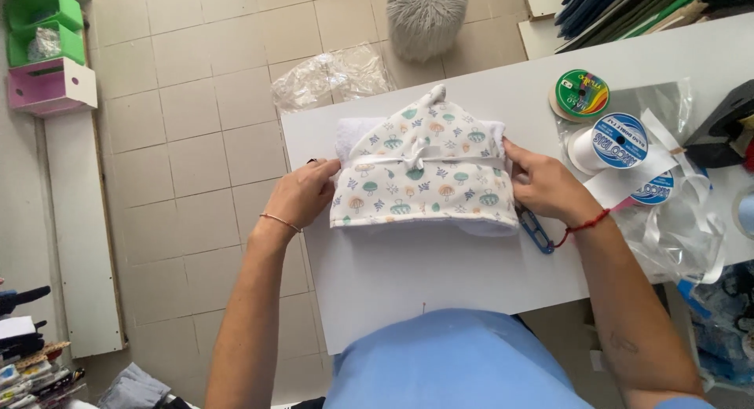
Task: Tying a decorative white ribbon around a folded patterned fabric item
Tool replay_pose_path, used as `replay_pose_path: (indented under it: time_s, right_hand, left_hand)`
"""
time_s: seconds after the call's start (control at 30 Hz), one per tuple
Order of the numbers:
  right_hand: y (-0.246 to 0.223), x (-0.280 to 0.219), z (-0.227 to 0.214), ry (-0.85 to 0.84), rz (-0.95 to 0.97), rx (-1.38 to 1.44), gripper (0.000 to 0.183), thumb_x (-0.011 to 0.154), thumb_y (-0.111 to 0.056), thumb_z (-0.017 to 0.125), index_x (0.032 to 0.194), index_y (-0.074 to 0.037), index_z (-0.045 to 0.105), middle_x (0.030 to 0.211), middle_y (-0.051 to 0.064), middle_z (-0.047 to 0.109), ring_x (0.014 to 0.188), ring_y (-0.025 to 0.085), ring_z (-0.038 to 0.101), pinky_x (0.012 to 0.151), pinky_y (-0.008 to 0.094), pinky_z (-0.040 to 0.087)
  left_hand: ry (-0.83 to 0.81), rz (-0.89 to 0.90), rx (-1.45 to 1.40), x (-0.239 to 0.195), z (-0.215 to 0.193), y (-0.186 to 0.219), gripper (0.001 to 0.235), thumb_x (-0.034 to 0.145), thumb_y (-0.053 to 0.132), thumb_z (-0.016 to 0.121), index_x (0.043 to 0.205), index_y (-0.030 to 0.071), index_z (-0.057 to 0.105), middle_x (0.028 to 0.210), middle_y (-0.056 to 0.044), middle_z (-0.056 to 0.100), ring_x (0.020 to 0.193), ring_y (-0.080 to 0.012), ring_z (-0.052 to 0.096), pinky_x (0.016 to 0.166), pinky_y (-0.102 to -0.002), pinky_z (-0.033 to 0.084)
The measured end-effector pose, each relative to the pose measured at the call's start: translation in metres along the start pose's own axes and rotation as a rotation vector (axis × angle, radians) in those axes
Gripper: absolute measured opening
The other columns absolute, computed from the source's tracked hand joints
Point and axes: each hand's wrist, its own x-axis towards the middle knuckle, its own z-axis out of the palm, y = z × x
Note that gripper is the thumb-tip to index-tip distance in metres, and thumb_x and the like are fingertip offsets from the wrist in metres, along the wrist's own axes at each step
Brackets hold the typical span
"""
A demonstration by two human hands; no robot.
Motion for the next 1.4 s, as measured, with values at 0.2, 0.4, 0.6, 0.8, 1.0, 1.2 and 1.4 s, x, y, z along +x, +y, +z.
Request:
replay_pose_path:
  time_s: [0.2, 0.4, 0.6, 0.8, 1.0, 1.2, 1.4]
  right_hand:
    - [-0.010, 0.014, -0.022, -0.164, -0.066, -0.081, 0.052, 0.067, -0.014, 0.056, 0.118, -0.019, 0.055, 0.063, 0.011, 0.055, 0.066, 0.025, 0.053, 0.067, 0.039, 0.043]
    - [0.017, 0.019, -0.013, -0.198, -0.120, 0.003, 0.042, 0.069, -0.011, 0.054, 0.110, -0.016, 0.061, 0.062, 0.009, 0.053, 0.063, 0.021, 0.050, 0.061, 0.034, 0.043]
    - [0.048, 0.019, 0.016, 0.057, -0.174, 0.131, 0.043, 0.065, -0.009, 0.056, 0.106, -0.020, 0.064, 0.060, 0.006, 0.049, 0.062, 0.015, 0.049, 0.060, 0.031, 0.041]
    - [0.076, 0.024, 0.013, 0.168, -0.044, 0.138, 0.029, 0.067, -0.020, 0.063, 0.097, -0.021, 0.064, 0.059, 0.002, 0.057, 0.055, 0.012, 0.050, 0.049, 0.023, 0.036]
    - [0.049, -0.001, -0.020, 0.085, 0.034, 0.072, 0.020, 0.078, -0.016, 0.061, 0.095, -0.010, 0.068, 0.083, 0.013, 0.066, 0.070, 0.022, 0.060, 0.063, 0.027, 0.045]
    - [0.046, -0.017, -0.042, 0.066, -0.004, -0.126, 0.021, 0.075, -0.018, 0.063, 0.093, -0.010, 0.069, 0.087, 0.013, 0.066, 0.086, 0.029, 0.061, 0.074, 0.036, 0.046]
    - [0.061, -0.023, -0.069, 0.031, 0.098, -0.297, 0.022, 0.076, -0.023, 0.061, 0.095, -0.017, 0.071, 0.076, 0.001, 0.062, 0.070, 0.014, 0.054, 0.061, 0.025, 0.038]
  left_hand:
    - [-0.069, 0.137, 0.124, -0.011, -0.009, 0.015, 0.015, 0.076, 0.012, 0.047, 0.089, 0.020, 0.047, 0.079, -0.005, 0.049, 0.076, -0.0321, 0.057, 0.064, -0.041, 0.050]
    - [-0.002, 0.165, 0.109, -0.020, 0.006, 0.000, 0.008, 0.074, 0.010, 0.051, 0.073, 0.017, 0.054, 0.074, -0.005, 0.046, 0.071, -0.0313, 0.057, 0.059, -0.040, 0.049]
    - [-0.036, -0.032, -0.033, -0.028, 0.013, -0.003, 0.007, 0.079, 0.023, 0.049, 0.081, 0.017, 0.050, 0.075, -0.009, 0.053, 0.076, -0.0308, 0.058, 0.064, -0.043, 0.048]
    - [-0.117, -0.369, -0.148, -0.048, -0.039, 0.019, 0.016, 0.080, 0.036, 0.054, 0.092, 0.026, 0.052, 0.083, 0.002, 0.066, 0.082, -0.0242, 0.062, 0.070, -0.038, 0.047]
    - [-0.271, -0.355, 0.001, -0.052, -0.060, 0.017, 0.015, 0.081, 0.033, 0.048, 0.094, 0.024, 0.052, 0.088, 0.003, 0.067, 0.091, -0.0252, 0.059, 0.083, -0.041, 0.045]
    - [-0.334, -0.281, 0.259, -0.052, -0.046, -0.011, 0.013, 0.080, 0.030, 0.048, 0.090, 0.023, 0.051, 0.083, 0.005, 0.068, 0.092, -0.0169, 0.061, 0.105, -0.035, 0.029]
    - [-0.275, -0.166, 0.362, -0.059, -0.022, -0.039, 0.017, 0.074, 0.008, 0.030, 0.064, 0.014, 0.043, 0.047, 0.001, 0.046, 0.051, -0.0177, 0.043, 0.106, -0.041, 0.021]
